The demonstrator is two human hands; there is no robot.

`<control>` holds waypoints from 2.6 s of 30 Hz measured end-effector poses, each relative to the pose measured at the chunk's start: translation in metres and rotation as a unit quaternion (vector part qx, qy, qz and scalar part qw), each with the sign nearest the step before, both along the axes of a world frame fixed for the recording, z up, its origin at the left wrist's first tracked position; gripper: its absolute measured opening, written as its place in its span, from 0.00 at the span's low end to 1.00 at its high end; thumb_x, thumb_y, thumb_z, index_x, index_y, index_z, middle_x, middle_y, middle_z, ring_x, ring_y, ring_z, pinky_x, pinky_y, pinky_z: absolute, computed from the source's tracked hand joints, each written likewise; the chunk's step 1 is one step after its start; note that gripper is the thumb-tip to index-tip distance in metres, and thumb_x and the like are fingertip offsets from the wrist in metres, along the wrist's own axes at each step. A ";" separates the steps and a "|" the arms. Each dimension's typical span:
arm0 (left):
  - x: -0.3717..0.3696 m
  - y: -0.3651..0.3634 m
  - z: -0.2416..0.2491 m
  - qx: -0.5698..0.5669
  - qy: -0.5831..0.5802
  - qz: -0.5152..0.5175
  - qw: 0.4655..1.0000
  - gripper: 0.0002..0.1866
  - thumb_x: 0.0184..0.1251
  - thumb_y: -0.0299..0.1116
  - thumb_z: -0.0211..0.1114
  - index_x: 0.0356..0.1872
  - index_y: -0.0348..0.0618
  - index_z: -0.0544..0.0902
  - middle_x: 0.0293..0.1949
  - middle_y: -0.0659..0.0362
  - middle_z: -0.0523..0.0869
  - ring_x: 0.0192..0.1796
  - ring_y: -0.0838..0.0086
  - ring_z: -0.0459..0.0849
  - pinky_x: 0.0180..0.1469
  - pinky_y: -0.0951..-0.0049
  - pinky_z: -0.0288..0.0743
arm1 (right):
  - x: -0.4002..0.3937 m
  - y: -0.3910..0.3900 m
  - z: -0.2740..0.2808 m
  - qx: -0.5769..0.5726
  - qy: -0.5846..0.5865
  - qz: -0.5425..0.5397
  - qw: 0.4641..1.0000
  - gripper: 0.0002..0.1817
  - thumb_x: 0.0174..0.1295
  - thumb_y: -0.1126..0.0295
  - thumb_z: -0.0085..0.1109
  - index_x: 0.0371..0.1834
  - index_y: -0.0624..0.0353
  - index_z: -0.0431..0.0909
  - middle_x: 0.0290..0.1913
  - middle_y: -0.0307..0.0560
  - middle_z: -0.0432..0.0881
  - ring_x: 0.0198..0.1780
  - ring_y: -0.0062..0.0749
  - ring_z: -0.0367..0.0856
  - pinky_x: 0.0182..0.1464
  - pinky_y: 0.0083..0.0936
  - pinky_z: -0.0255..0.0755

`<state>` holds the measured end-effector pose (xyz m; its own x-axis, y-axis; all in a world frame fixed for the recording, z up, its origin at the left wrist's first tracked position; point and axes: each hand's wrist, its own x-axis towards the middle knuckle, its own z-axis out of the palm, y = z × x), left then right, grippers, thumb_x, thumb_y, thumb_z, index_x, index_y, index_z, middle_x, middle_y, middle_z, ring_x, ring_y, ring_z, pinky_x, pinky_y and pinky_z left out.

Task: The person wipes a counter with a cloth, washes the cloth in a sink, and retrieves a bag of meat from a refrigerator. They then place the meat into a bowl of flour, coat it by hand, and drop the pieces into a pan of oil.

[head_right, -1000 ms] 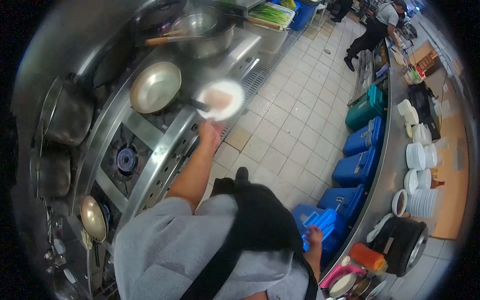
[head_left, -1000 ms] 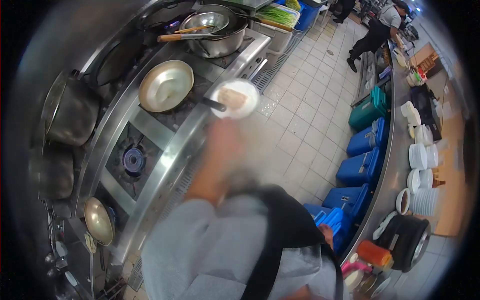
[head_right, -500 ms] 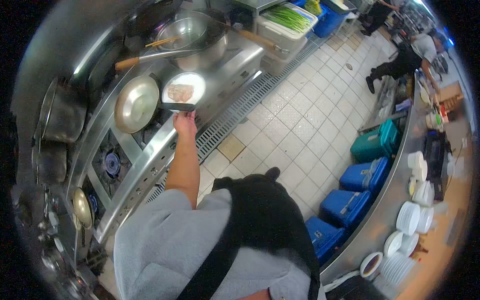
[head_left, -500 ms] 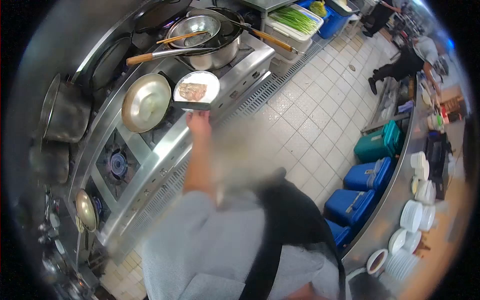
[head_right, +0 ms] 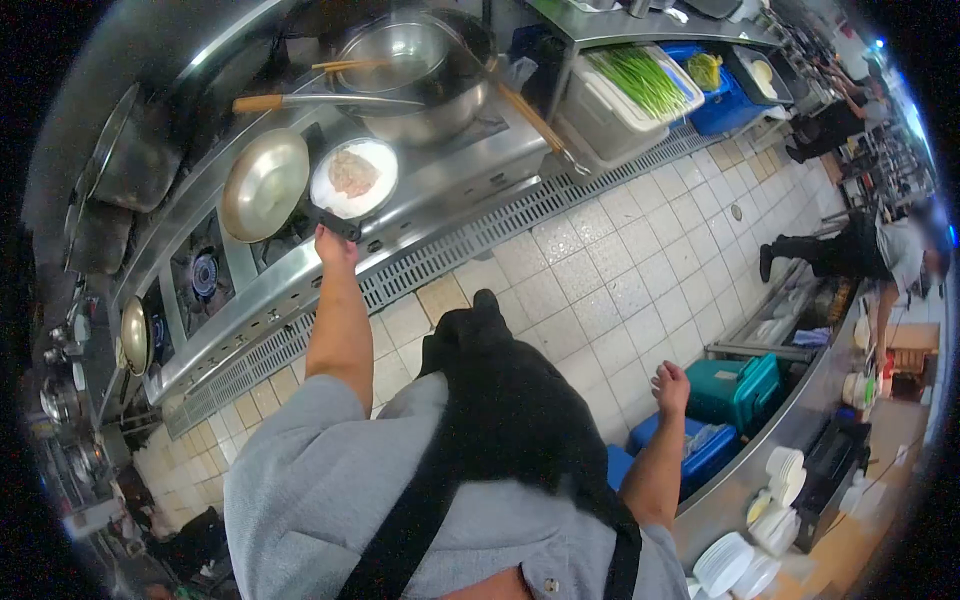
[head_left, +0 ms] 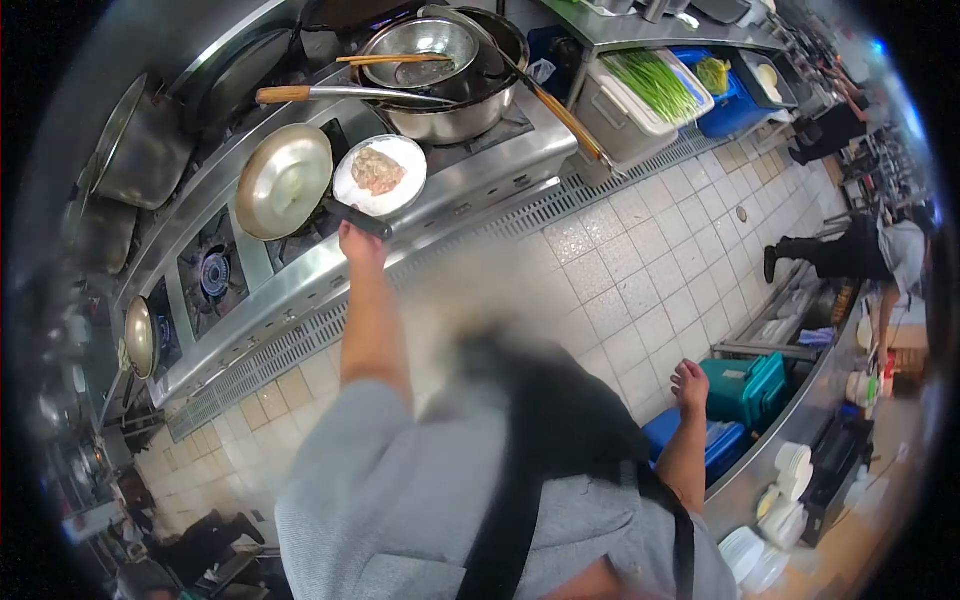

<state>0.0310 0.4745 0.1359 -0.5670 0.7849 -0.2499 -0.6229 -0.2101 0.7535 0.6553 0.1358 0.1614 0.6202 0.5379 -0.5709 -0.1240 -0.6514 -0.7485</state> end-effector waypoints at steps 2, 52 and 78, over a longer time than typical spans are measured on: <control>0.000 0.001 -0.002 0.031 -0.003 -0.015 0.999 0.12 0.65 0.30 0.62 0.47 0.43 0.74 0.44 0.56 0.83 0.46 0.64 0.83 0.46 0.60 0.80 | -0.008 0.018 -0.007 -0.025 -0.011 0.075 0.997 0.19 0.62 0.63 0.57 0.55 0.59 0.73 0.39 0.40 0.80 0.35 0.31 0.79 0.33 0.31 0.72; 0.318 0.076 -0.184 -0.215 0.000 -0.050 0.975 0.15 0.67 0.38 0.60 0.52 0.47 0.77 0.46 0.58 0.80 0.43 0.70 0.80 0.46 0.70 0.75 | 0.252 0.329 -0.057 -0.308 0.054 0.369 0.875 0.14 0.59 0.65 0.58 0.47 0.56 0.76 0.35 0.43 0.78 0.31 0.35 0.78 0.31 0.35 0.71; 0.151 -0.035 0.059 -0.140 0.190 0.125 0.964 0.32 0.68 0.50 0.57 0.64 0.38 0.62 0.62 0.47 0.69 0.49 0.61 0.78 0.47 0.63 0.76 | 0.111 0.411 -0.081 -0.178 0.037 0.459 0.870 0.10 0.63 0.69 0.53 0.44 0.57 0.79 0.34 0.44 0.81 0.26 0.29 0.78 0.21 0.22 0.68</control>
<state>0.1821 0.4395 0.1945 -0.8224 0.5433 -0.1687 -0.2464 -0.0730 0.9664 0.7663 0.5464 0.0801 -0.0217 0.5682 -0.8226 0.5315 -0.6903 -0.4908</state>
